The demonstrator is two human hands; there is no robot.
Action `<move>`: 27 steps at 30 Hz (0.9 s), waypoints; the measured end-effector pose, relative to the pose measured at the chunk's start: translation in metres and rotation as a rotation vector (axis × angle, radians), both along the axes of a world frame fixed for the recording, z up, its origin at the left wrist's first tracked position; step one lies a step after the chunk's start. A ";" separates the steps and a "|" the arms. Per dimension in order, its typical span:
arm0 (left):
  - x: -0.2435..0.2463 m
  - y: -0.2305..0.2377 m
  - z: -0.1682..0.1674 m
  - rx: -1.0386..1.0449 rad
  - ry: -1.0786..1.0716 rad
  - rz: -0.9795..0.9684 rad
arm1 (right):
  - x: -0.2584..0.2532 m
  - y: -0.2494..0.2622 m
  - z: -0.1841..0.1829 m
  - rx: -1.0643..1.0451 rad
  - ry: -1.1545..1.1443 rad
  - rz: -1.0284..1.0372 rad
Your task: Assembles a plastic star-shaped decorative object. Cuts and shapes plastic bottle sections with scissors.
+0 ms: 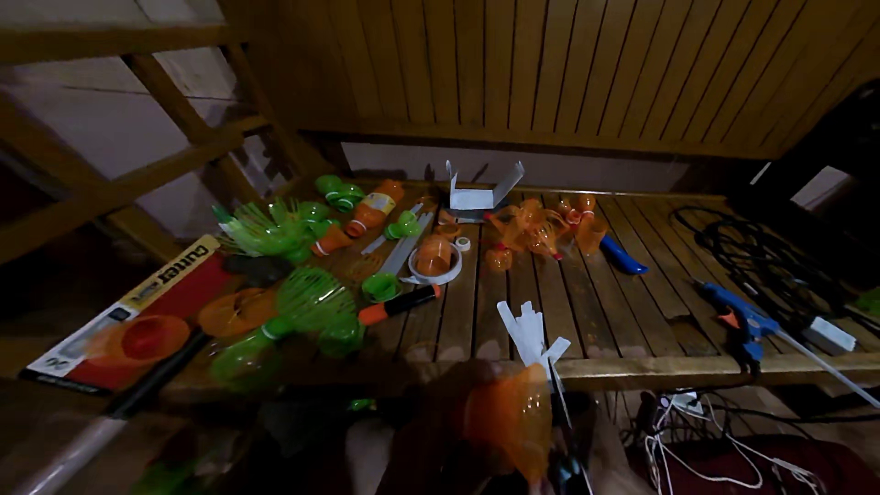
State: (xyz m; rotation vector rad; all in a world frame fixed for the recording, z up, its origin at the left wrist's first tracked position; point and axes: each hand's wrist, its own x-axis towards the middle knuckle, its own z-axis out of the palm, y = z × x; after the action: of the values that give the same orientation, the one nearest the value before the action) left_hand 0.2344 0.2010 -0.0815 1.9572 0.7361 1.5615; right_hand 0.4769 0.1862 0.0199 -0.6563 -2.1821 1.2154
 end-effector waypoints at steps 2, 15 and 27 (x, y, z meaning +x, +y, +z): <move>0.006 0.000 0.012 -0.010 -0.016 -0.074 | -0.005 0.003 0.003 0.084 0.000 -0.032; 0.032 -0.023 0.101 -0.027 -0.009 0.010 | -0.018 0.004 0.003 0.242 -0.006 -0.167; 0.023 -0.017 0.119 -0.183 0.030 0.048 | -0.017 0.015 -0.004 0.159 -0.059 -0.191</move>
State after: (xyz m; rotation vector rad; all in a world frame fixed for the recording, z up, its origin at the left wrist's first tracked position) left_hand 0.2578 0.1841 0.0375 1.8446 0.9104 1.4406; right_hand 0.4602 0.2016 0.0162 -0.8207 -2.1798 0.9253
